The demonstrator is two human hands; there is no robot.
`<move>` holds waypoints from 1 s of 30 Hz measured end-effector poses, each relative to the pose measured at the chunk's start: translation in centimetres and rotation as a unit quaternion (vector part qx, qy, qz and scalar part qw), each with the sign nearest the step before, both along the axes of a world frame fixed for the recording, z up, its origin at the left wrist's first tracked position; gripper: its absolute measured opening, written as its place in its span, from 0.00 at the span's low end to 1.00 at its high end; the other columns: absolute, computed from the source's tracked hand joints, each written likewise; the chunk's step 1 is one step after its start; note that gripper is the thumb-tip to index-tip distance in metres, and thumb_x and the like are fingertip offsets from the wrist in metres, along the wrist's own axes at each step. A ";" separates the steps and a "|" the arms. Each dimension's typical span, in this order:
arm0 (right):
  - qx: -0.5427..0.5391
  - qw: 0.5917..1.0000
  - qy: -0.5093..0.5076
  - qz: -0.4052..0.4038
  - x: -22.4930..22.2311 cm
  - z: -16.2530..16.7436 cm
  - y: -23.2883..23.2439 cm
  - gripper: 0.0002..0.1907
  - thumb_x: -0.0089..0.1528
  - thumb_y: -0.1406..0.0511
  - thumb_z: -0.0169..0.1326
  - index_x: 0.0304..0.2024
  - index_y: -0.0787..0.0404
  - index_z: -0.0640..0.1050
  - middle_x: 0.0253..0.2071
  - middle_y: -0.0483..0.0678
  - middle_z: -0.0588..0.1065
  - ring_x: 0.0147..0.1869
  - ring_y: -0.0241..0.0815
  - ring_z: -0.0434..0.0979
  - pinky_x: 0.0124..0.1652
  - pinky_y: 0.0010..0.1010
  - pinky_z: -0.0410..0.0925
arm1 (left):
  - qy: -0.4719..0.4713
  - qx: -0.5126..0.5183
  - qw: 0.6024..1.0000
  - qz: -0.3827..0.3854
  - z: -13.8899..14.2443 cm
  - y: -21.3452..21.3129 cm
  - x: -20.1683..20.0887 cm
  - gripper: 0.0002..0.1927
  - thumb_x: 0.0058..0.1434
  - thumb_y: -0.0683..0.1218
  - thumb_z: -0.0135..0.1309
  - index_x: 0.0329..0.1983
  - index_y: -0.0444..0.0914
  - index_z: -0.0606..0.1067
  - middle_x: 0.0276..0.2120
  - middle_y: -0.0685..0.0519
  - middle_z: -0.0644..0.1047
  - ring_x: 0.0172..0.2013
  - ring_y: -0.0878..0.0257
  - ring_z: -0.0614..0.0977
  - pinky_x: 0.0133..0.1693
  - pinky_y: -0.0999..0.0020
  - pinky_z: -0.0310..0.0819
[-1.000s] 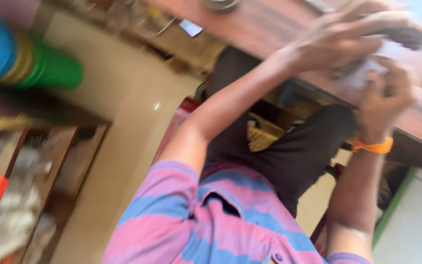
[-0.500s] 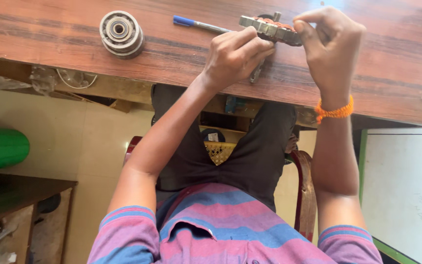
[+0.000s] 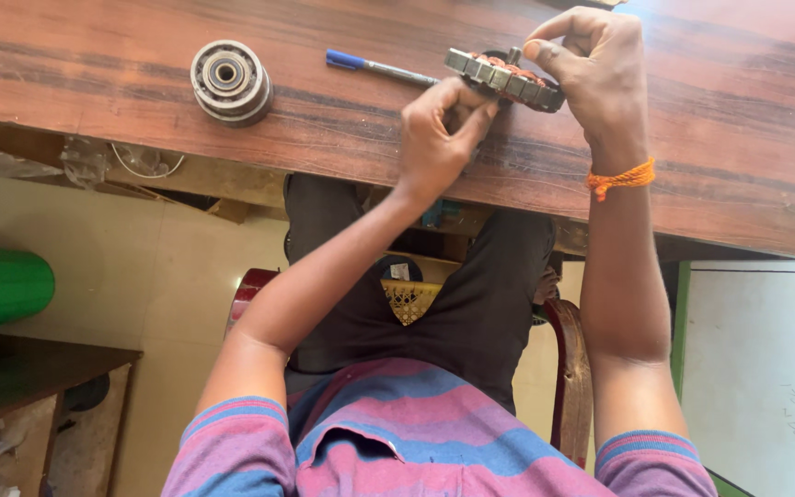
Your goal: The person sits at a workbench fitting copper wire ends into the slots of a motor armature commutator, pressing and hooking each wire into place by hand and rotating the armature to work around it. A bearing hub and a screwdriver lie on the bench beside the work.
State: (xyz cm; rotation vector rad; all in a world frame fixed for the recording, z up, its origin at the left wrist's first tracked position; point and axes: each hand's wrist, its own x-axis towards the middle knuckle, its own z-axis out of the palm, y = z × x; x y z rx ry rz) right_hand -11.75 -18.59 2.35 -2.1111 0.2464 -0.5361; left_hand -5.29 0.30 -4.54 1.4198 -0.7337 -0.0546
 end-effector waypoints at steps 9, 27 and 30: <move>0.116 0.992 -0.010 -0.051 -2.4 -1.0 -1.3 0.06 0.66 0.72 0.63 0.44 0.70 0.82 0.30 0.37 0.76 0.29 0.21 0.67 0.27 0.17 0.56 | -0.448 0.017 0.894 0.001 3.0 0.3 4.0 0.35 0.61 0.49 0.66 0.68 0.46 0.62 0.49 0.56 0.80 0.52 0.60 0.75 0.57 0.62 0.66; -0.099 0.993 0.036 -0.050 -6.7 0.5 7.3 0.03 0.64 0.72 0.62 0.41 0.64 0.83 0.32 0.46 0.80 0.28 0.29 0.72 0.29 0.23 0.64 | -0.407 0.044 0.908 -0.086 1.4 -1.2 6.0 0.23 0.61 0.54 0.67 0.59 0.48 0.76 0.53 0.61 0.77 0.53 0.61 0.73 0.58 0.62 0.62; -0.124 0.991 0.002 -0.053 -6.9 -1.0 8.0 0.04 0.65 0.71 0.64 0.42 0.66 0.82 0.29 0.48 0.78 0.28 0.29 0.69 0.30 0.25 0.63 | -0.558 0.040 0.829 0.025 1.0 -0.6 5.3 0.18 0.66 0.53 0.64 0.58 0.52 0.75 0.51 0.62 0.73 0.54 0.64 0.69 0.59 0.63 0.59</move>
